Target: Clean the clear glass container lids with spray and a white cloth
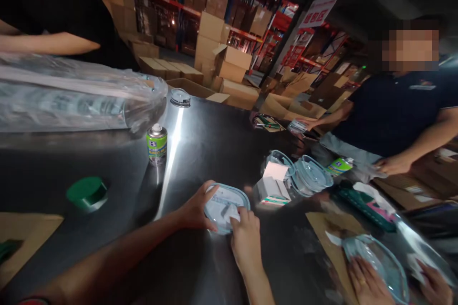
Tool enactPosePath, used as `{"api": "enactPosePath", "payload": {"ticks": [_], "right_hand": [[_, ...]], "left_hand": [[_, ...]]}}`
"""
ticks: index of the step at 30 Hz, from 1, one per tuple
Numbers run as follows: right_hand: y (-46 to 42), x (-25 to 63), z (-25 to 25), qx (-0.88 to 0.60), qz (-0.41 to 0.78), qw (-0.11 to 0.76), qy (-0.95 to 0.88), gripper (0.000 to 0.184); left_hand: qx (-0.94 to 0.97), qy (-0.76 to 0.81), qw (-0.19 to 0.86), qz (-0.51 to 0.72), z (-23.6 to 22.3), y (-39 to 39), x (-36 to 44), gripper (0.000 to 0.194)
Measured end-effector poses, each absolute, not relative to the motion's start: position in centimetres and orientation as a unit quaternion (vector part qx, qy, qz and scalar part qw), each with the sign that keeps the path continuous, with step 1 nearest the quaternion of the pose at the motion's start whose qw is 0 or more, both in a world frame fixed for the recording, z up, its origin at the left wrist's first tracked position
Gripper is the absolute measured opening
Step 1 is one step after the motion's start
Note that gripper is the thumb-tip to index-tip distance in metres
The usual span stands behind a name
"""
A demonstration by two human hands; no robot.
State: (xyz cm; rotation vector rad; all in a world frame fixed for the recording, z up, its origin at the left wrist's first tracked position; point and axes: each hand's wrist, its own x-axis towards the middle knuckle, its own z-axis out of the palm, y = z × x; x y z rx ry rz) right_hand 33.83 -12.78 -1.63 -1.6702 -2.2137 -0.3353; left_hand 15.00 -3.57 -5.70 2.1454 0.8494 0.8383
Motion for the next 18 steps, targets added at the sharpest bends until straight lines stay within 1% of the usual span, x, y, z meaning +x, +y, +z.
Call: {"api": "enactPosePath", "payload": {"ticks": [2, 4, 8, 10, 14, 18], "right_hand": [[-13.4, 34.0, -1.2, -0.571, -0.115, 0.143, -0.800, 0.033], [-13.8, 34.3, -0.7, -0.561, -0.131, 0.116, -0.809, 0.034], [-13.1, 34.5, -0.1, -0.565, -0.162, 0.072, -0.806, 0.029], [-12.8, 34.3, -0.1, -0.556, -0.153, 0.064, -0.814, 0.030], [-12.9, 34.5, 0.1, -0.543, -0.147, 0.064, -0.824, 0.038], [-12.9, 34.4, 0.0, -0.561, -0.149, 0.064, -0.812, 0.036]], "left_hand": [[0.819, 0.316, 0.340, 0.339, -5.9, -3.6, 15.1, 0.116], [0.813, 0.312, 0.343, 0.353, -6.0, -3.6, 15.1, 0.113], [0.806, 0.312, 0.350, 0.361, -6.3, -3.6, 15.1, 0.113], [0.806, 0.310, 0.352, 0.362, -6.5, -3.6, 15.1, 0.115], [0.807, 0.299, 0.353, 0.368, -6.7, -3.4, 15.0, 0.118], [0.809, 0.286, 0.360, 0.367, -6.8, -3.2, 14.9, 0.120]]}}
